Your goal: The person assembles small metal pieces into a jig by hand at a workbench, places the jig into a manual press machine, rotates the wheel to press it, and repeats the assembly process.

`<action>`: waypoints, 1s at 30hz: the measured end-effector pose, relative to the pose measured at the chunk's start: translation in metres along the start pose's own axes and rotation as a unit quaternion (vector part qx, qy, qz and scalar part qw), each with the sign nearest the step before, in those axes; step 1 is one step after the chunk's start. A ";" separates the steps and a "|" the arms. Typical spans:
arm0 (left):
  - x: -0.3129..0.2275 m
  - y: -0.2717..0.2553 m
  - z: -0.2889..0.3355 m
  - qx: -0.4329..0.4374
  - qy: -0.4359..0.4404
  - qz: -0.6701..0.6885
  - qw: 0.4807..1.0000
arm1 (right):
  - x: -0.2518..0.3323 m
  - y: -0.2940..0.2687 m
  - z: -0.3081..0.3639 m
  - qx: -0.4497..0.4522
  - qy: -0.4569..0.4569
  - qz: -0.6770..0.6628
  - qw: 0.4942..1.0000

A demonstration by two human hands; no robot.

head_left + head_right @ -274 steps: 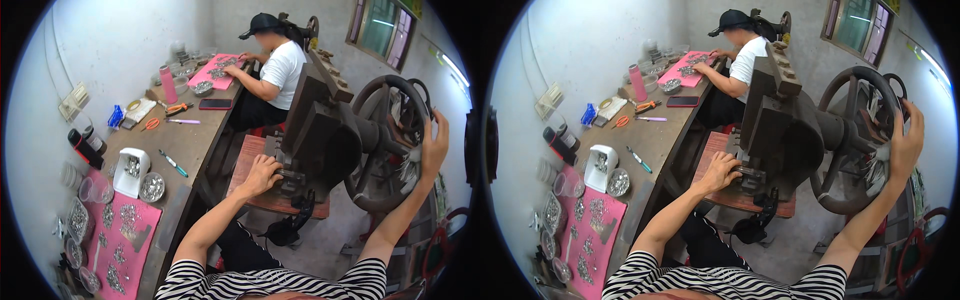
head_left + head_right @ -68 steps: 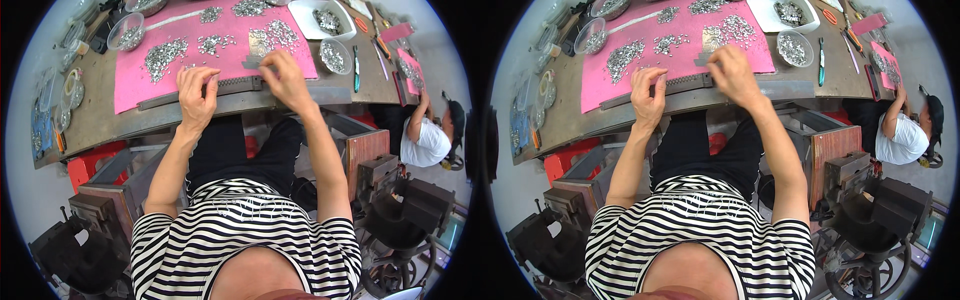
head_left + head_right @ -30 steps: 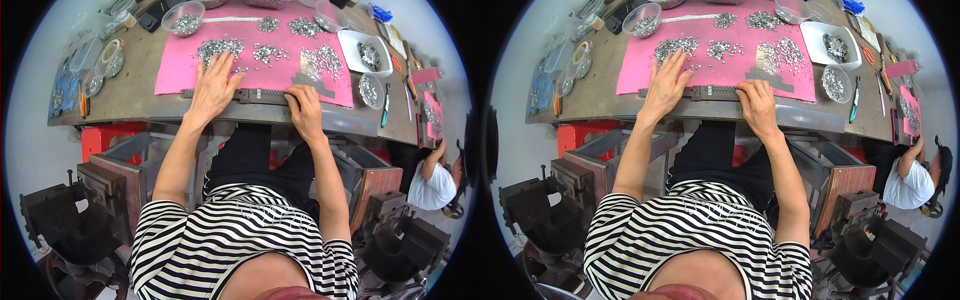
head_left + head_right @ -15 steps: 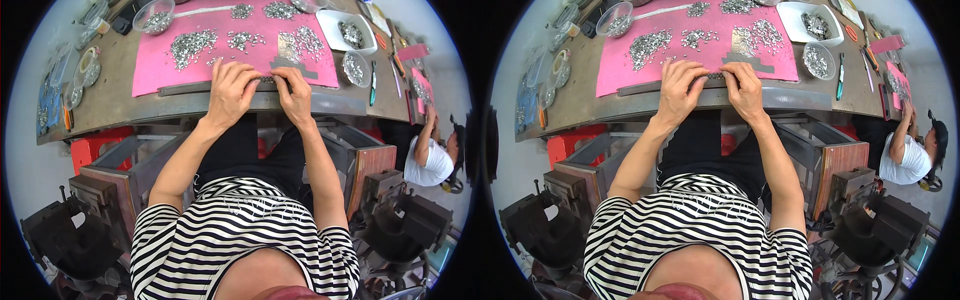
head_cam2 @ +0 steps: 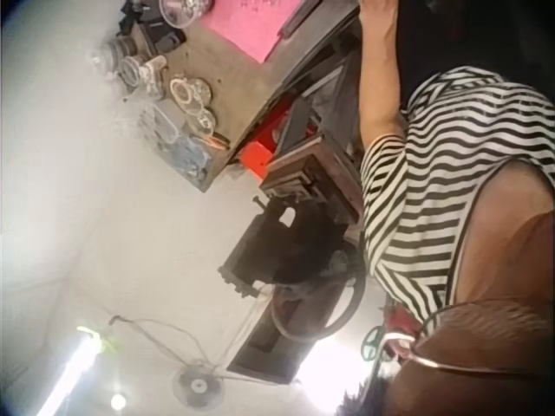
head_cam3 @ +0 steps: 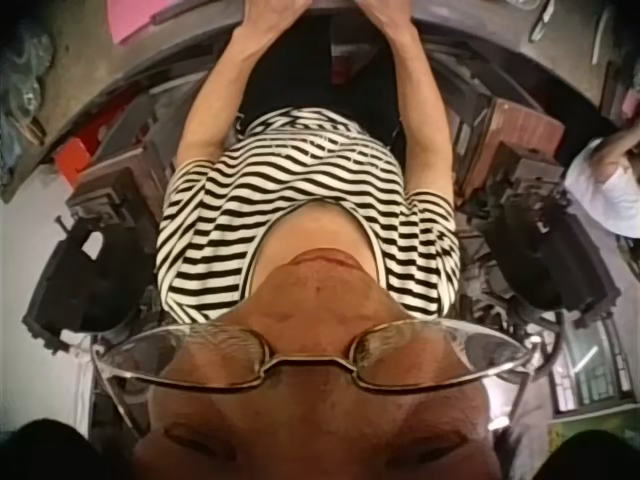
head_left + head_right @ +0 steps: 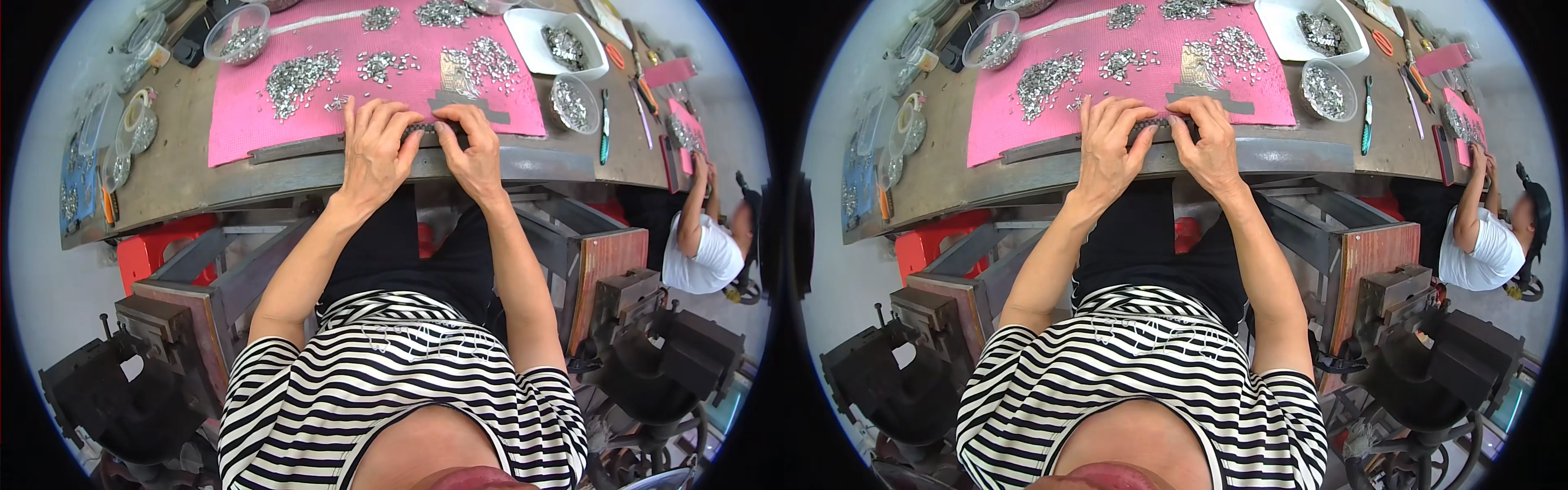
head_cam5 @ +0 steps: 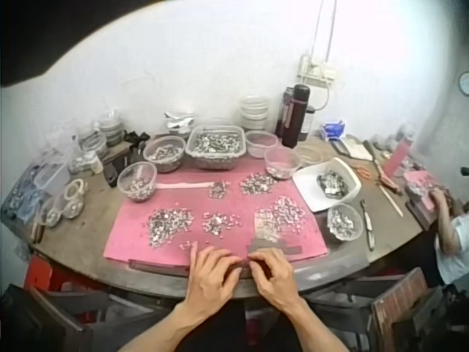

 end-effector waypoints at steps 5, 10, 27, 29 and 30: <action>0.008 -0.011 -0.001 -0.035 -0.016 0.038 0.999 | 0.001 0.001 -0.002 0.017 -0.006 0.009 1.000; 0.053 -0.037 -0.003 -0.021 -0.065 -0.053 0.996 | 0.003 -0.002 -0.001 0.027 0.012 0.028 0.999; 0.081 -0.065 -0.002 0.120 -0.061 -0.010 0.991 | 0.012 0.017 -0.043 0.081 -0.057 0.073 0.992; 0.093 -0.071 -0.007 0.012 -0.128 0.034 0.991 | 0.008 0.036 -0.057 0.100 -0.067 0.076 0.990; 0.098 -0.072 -0.009 0.011 -0.129 0.033 0.991 | 0.006 0.046 -0.065 0.117 -0.076 0.082 0.987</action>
Point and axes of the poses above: each hand's wrist, its own z-axis away from the middle knuckle, its own y-axis out of the palm, x = y × z, the point moved 1 cm from there along -z, towards the middle knuckle, and after that the axes turned 12 degrees about -z, right-handed, at the moved point
